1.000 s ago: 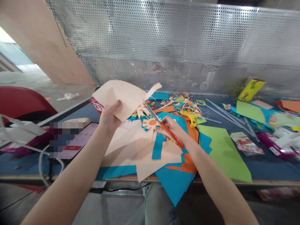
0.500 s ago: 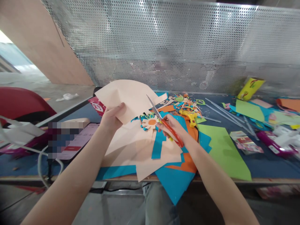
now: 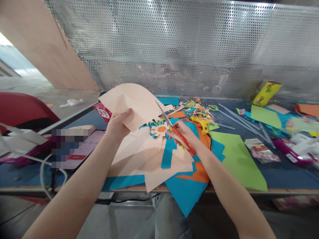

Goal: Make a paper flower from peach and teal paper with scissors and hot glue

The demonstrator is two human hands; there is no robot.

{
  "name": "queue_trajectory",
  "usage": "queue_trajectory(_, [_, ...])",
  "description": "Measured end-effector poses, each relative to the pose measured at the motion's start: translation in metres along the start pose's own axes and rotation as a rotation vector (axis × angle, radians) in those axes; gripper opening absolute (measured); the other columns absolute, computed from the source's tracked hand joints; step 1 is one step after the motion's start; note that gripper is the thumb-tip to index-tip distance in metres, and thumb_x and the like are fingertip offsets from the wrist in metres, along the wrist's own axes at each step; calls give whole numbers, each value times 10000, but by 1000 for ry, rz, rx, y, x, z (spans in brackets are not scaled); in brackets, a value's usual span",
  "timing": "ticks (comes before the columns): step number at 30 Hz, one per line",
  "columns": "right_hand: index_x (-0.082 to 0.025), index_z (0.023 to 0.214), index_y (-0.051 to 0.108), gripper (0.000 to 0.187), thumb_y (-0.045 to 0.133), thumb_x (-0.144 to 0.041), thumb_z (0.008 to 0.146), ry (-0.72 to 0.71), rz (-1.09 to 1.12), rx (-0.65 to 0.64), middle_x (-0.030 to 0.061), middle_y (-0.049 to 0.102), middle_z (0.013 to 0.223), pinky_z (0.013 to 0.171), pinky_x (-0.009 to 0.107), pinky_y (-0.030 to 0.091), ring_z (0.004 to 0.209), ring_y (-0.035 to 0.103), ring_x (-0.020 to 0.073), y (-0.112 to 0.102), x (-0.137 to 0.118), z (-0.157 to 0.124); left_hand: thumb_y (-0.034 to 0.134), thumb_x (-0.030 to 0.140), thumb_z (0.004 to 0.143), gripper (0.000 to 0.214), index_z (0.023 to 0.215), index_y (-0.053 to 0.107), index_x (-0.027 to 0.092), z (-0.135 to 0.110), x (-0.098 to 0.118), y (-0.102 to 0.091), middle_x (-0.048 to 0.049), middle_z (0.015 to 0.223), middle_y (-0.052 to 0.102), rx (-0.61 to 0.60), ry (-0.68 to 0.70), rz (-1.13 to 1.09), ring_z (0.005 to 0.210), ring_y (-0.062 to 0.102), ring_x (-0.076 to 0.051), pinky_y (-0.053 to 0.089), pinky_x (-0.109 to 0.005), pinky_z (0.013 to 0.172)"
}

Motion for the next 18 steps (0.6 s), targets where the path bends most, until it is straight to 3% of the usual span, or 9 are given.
queue_trajectory(3, [-170, 1164, 522, 335, 513, -342, 877, 37, 2, -54, 81, 549, 1172, 834, 400, 496, 997, 568, 186, 4, 6, 0, 776, 264, 550, 493, 1014, 621, 203, 0, 0, 0, -52, 938, 710, 5, -6, -12, 980, 642, -259, 547, -337, 838])
queue_trajectory(11, [-168, 1162, 523, 337, 518, -343, 874, 80, 19, -120, 81, 549, 1172, 834, 401, 496, 998, 568, 187, 10, 11, 1, 775, 264, 563, 462, 994, 621, 206, 0, 1, 0, -56, 937, 710, 7, -4, -7, 1027, 623, -273, 534, -349, 875])
queue_trajectory(13, [-166, 1123, 541, 306, 517, -344, 875, 86, 22, -134, 69, 579, 1106, 775, 359, 516, 921, 589, 163, 12, 12, 1, 780, 255, 556, 475, 1002, 623, 208, 0, 1, -1, -54, 946, 710, 26, 1, -14, 1019, 626, -268, 538, -346, 869])
queue_trajectory(16, [-176, 994, 567, 244, 533, -376, 859, 88, 24, -143, 15, 629, 862, 547, 240, 495, 644, 570, 98, 12, 12, 0, 780, 248, 557, 483, 1015, 630, 216, 1, 0, -3, -51, 972, 709, 52, 5, -28, 994, 636, -260, 546, -343, 850])
queue_trajectory(18, [-180, 969, 567, 240, 544, -387, 848, 82, 24, -136, 3, 627, 817, 510, 226, 475, 599, 555, 91, 12, 12, 0, 779, 242, 557, 484, 1017, 633, 219, 0, 0, -2, -50, 983, 707, 57, 7, -34, 991, 638, -255, 546, -339, 849])
Point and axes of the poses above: each hand's wrist, its own z-axis towards the middle knuckle, its own y-axis out of the palm, x = y × z, the point moved 9 cm from there along z, towards the middle knuckle
